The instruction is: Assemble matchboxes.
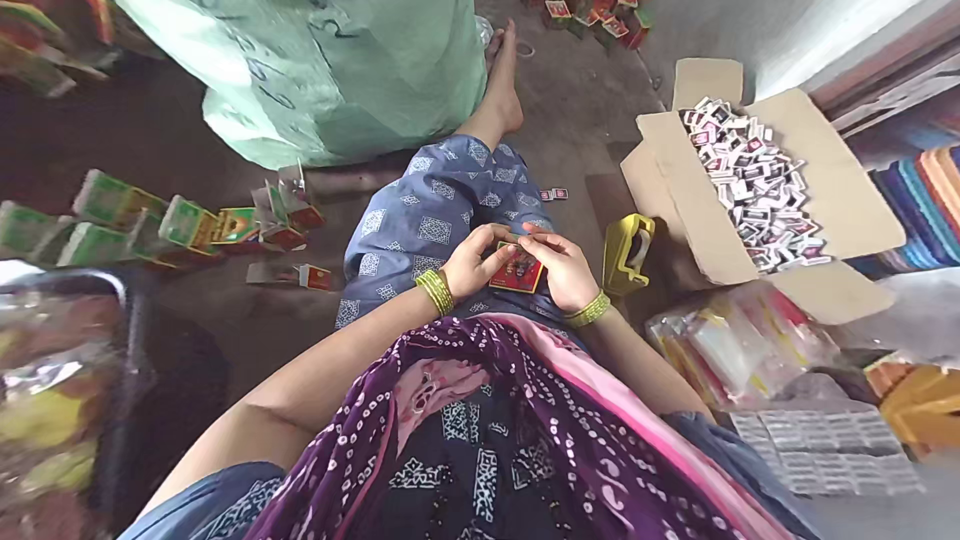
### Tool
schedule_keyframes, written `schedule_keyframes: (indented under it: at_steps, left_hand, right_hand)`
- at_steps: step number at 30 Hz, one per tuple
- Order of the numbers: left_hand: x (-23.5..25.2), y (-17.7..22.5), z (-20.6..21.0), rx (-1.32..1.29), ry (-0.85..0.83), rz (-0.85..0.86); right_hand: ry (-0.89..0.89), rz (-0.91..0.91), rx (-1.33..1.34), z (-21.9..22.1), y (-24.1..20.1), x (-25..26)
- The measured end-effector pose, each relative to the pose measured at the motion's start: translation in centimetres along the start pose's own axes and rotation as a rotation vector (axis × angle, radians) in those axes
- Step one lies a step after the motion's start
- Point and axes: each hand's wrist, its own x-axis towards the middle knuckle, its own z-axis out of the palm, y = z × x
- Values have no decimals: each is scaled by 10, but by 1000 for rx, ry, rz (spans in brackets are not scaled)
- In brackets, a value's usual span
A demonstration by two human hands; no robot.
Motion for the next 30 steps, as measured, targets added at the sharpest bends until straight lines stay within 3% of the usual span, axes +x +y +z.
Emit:
schedule_keyframes:
  at_steps: [6,15,18,21,24,27,30]
  left_hand:
    - [2,10,10,118,61,-70]
    - [-3,15,11,40,36,-139]
    - [-3,12,10,-56,62,-94]
    - [-1,10,7,-178,75,-23]
    - [0,12,7,-231,95,-59]
    - [2,12,4,-240,141,-145]
    - [3,12,-2,-238,159,-237]
  right_hand:
    - [67,-14,-17,3,4,1]
    - [187,38,-113,-3,5,15]
    - [-38,-70,-205,-16,-1,15]
    - [-324,-246,-482,-34,0,14]
    - [-180,-243,-454,-51,5,14]
    - [178,-193,-390,-75,3,21]
    - [337,-215,-867,-114,0,35]
